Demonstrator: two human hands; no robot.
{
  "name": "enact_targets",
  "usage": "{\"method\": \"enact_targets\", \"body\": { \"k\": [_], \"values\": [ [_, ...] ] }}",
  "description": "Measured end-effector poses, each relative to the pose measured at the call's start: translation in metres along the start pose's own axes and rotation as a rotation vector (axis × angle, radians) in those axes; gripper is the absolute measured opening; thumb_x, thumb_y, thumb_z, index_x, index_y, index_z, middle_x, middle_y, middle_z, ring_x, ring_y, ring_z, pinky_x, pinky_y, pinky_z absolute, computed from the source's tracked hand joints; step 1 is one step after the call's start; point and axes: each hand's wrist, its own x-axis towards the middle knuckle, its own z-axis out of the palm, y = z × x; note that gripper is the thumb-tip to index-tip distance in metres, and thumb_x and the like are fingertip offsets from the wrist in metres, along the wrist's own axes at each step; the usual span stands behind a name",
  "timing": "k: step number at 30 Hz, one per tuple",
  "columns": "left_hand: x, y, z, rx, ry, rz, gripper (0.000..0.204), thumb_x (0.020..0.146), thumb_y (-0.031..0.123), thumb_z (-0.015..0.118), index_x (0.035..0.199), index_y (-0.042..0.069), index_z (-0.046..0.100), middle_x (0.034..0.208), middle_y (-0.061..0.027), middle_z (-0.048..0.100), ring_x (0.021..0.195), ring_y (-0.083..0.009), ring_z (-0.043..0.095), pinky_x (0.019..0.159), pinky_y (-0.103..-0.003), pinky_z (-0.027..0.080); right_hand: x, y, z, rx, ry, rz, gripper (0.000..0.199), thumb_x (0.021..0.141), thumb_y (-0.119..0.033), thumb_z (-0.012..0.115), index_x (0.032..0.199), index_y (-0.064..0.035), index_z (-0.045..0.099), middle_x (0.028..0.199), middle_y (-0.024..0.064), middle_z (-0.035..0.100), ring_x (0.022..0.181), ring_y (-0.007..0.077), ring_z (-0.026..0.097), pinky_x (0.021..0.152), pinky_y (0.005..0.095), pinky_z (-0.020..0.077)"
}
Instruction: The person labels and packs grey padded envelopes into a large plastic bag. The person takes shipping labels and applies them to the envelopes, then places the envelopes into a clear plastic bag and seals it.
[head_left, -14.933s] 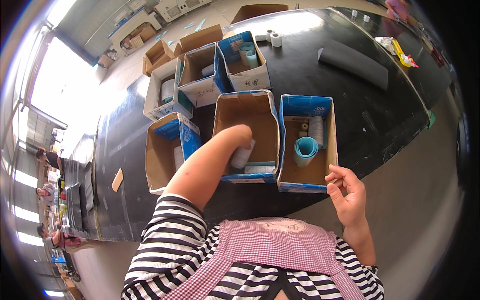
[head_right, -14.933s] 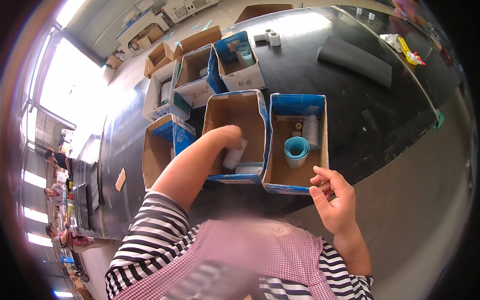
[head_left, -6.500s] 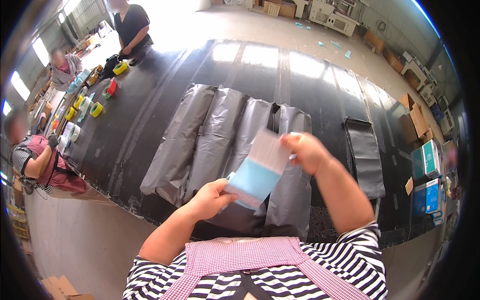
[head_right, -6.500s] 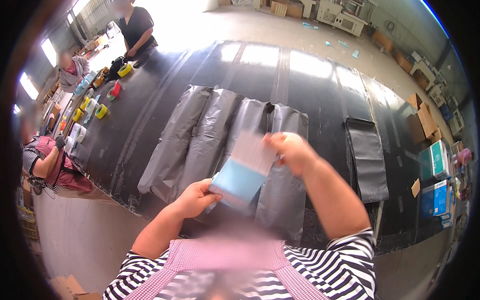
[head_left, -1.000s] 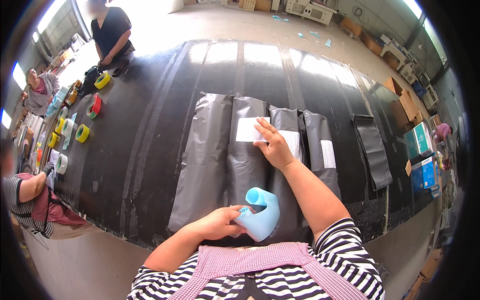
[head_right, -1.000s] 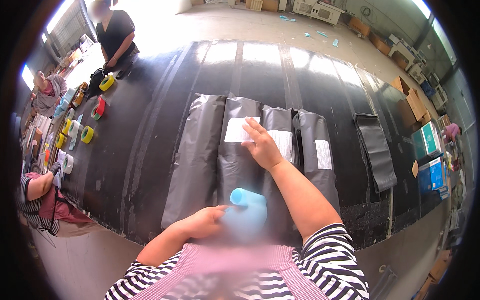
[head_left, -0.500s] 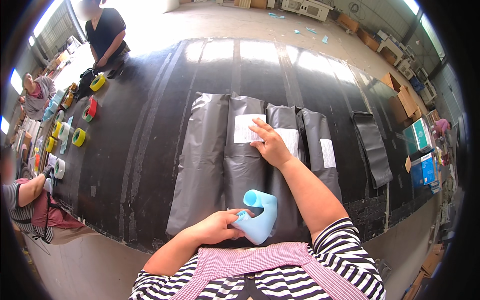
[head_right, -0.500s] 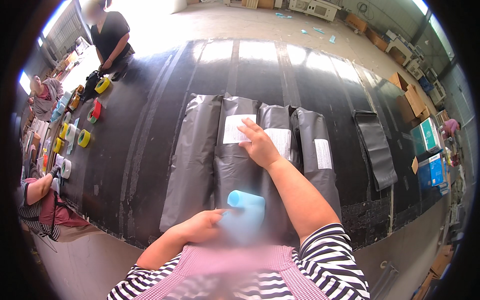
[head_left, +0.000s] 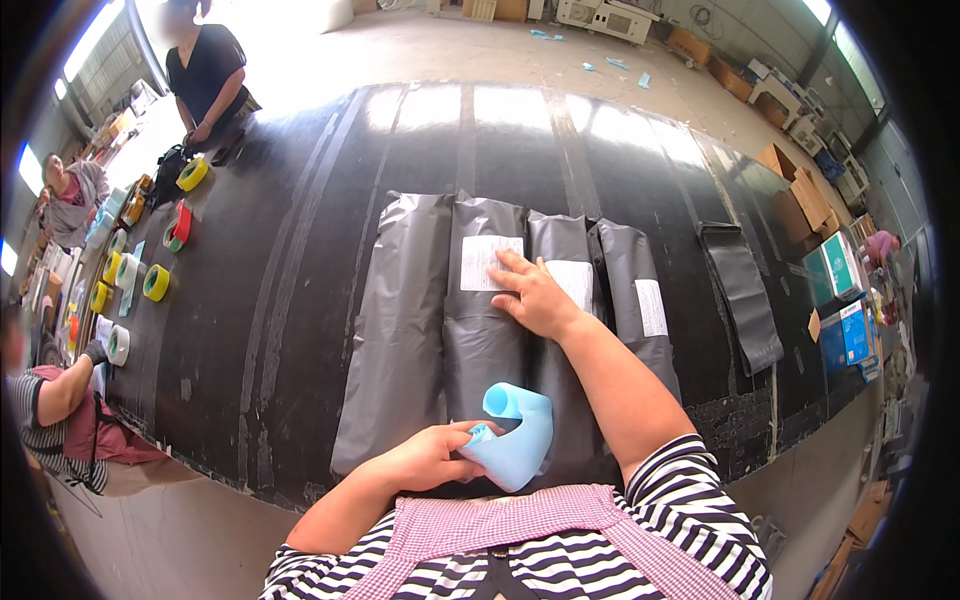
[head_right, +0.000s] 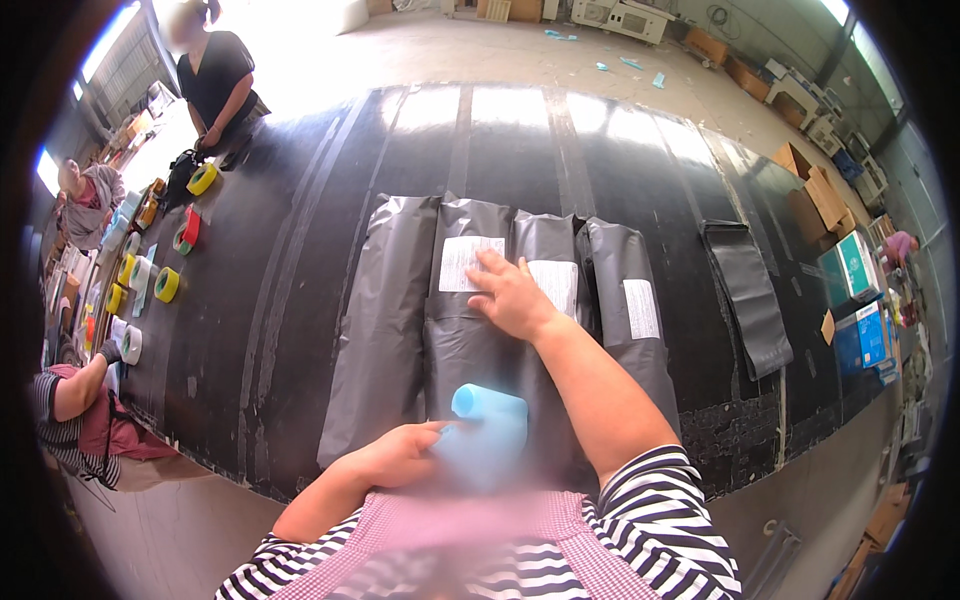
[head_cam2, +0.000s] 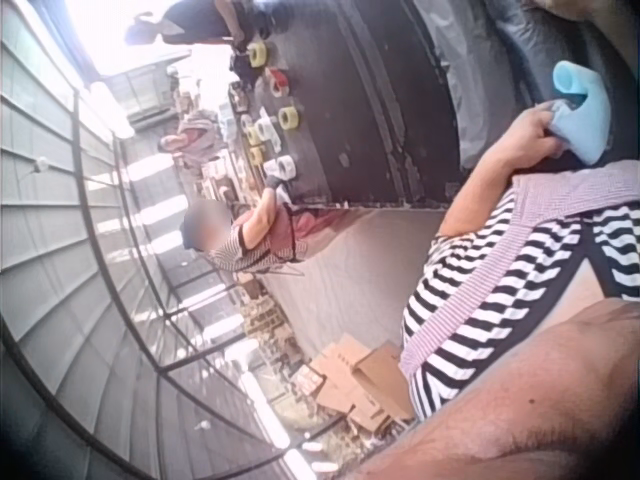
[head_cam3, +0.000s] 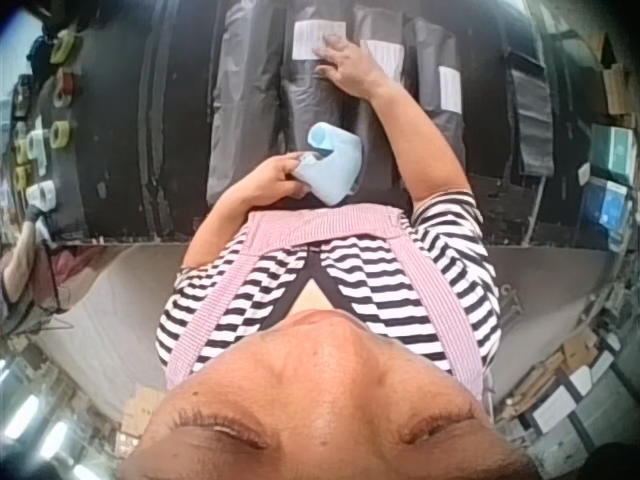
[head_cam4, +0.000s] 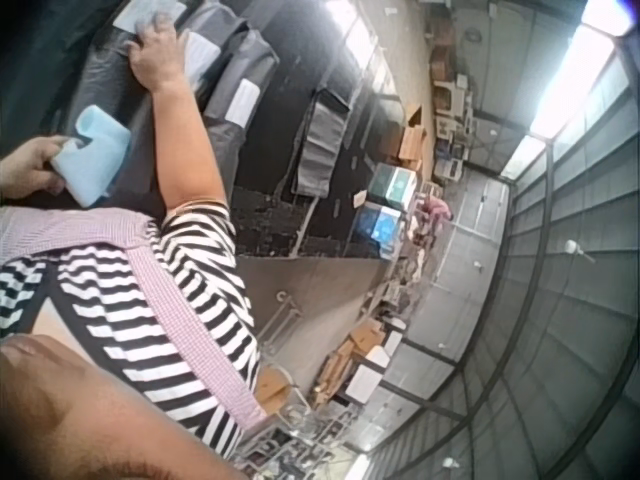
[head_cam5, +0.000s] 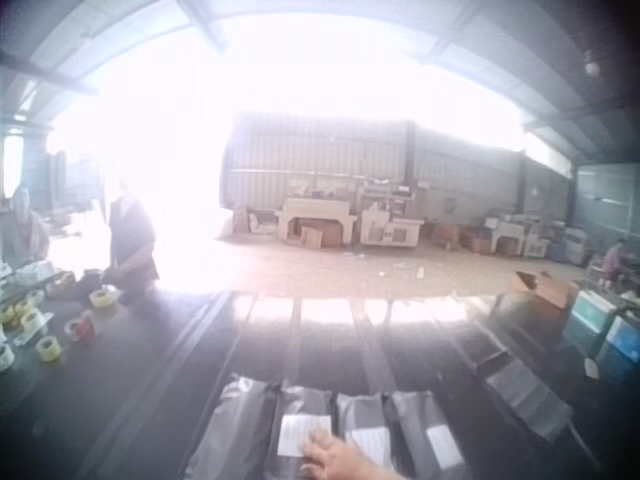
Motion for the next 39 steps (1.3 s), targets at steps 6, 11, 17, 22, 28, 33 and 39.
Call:
{"method": "enact_targets", "body": {
  "k": [6, 11, 17, 22, 28, 33, 39],
  "values": [
    [-0.004, 0.0, -0.002, 0.073, 0.01, 0.002, 0.031, 0.086, -0.001, 0.067, 0.117, 0.0, 0.066, 0.14, -0.0059, 0.057, 0.091, -0.018, 0.065, 0.085, -0.032, 0.053, 0.016, -0.069, -0.026, -0.283, -0.236, 0.185, 0.039, 0.099, -0.029, 0.053, 0.13, -0.0064, 0.06, 0.154, 0.0192, 0.04, 0.146, 0.0354, 0.032, 0.118, 0.0536, 0.0255],
    [-0.004, -0.001, 0.002, 0.06, 0.014, 0.009, 0.027, 0.087, 0.0, 0.067, 0.114, -0.001, 0.067, 0.141, -0.0056, 0.056, 0.089, -0.0152, 0.065, 0.082, -0.03, 0.054, 0.057, -0.047, 0.03, -0.237, -0.128, 0.381, 0.053, 0.095, -0.035, 0.055, 0.146, -0.0197, 0.049, 0.166, 0.0135, 0.012, 0.154, 0.0362, 0.005, 0.117, 0.0636, 0.0208],
    [-0.007, -0.001, -0.002, 0.015, 0.044, 0.006, 0.023, 0.089, 0.002, 0.068, 0.111, -0.004, 0.068, 0.136, -0.0059, 0.057, 0.097, -0.0144, 0.062, 0.088, -0.031, 0.053, 0.066, -0.049, 0.009, -0.061, -0.358, 0.432, 0.069, 0.086, -0.044, 0.068, 0.15, -0.0324, 0.044, 0.168, 0.0101, -0.005, 0.154, 0.0375, -0.008, 0.113, 0.0718, 0.0185],
    [-0.024, 0.006, 0.001, -0.545, 0.339, 0.142, 0.031, 0.093, 0.013, 0.07, 0.12, -0.001, 0.064, 0.108, -0.0071, 0.07, 0.099, -0.0153, 0.066, 0.09, -0.034, 0.053, 0.019, -0.051, -0.068, 0.687, 0.432, 0.067, 0.039, 0.093, -0.008, 0.059, 0.132, -0.0096, 0.063, 0.148, 0.0186, 0.05, 0.143, 0.0309, 0.04, 0.116, 0.0407, 0.0295],
    [-0.019, 0.007, -0.005, -0.885, 0.501, 0.162, 0.029, 0.097, 0.021, 0.066, 0.114, -0.002, 0.064, 0.107, -0.0119, 0.07, 0.094, -0.0201, 0.069, 0.085, -0.036, 0.055, -0.105, -0.174, -0.076, 0.034, 0.144, -0.63, 0.031, 0.072, -0.016, 0.08, 0.101, -0.0157, 0.07, 0.117, 0.0066, 0.066, 0.113, 0.0294, 0.064, 0.107, 0.0513, 0.0423],
    [-0.037, 0.012, 0.002, -0.778, 0.377, 0.273, 0.026, 0.098, 0.019, 0.063, 0.118, 0.001, 0.06, 0.097, -0.0072, 0.067, 0.083, -0.014, 0.064, 0.078, -0.03, 0.053, -0.121, -0.177, -0.049, 0.18, 0.225, -0.305, 0.041, 0.076, 0.002, 0.077, 0.114, -0.0092, 0.068, 0.128, 0.012, 0.059, 0.116, 0.0274, 0.061, 0.099, 0.0382, 0.0504],
    [-0.056, 0.013, 0.011, -0.358, 0.52, 0.235, 0.02, 0.097, 0.004, 0.061, 0.117, 0.003, 0.061, 0.102, -0.0056, 0.069, 0.088, -0.0109, 0.067, 0.07, -0.023, 0.053, -0.121, -0.19, -0.035, 0.878, 0.122, 0.108, 0.036, 0.083, -0.004, 0.076, 0.119, -0.0051, 0.067, 0.109, 0.0088, 0.064, 0.097, 0.017, 0.064, 0.084, 0.0299, 0.0534]
  ]
}}
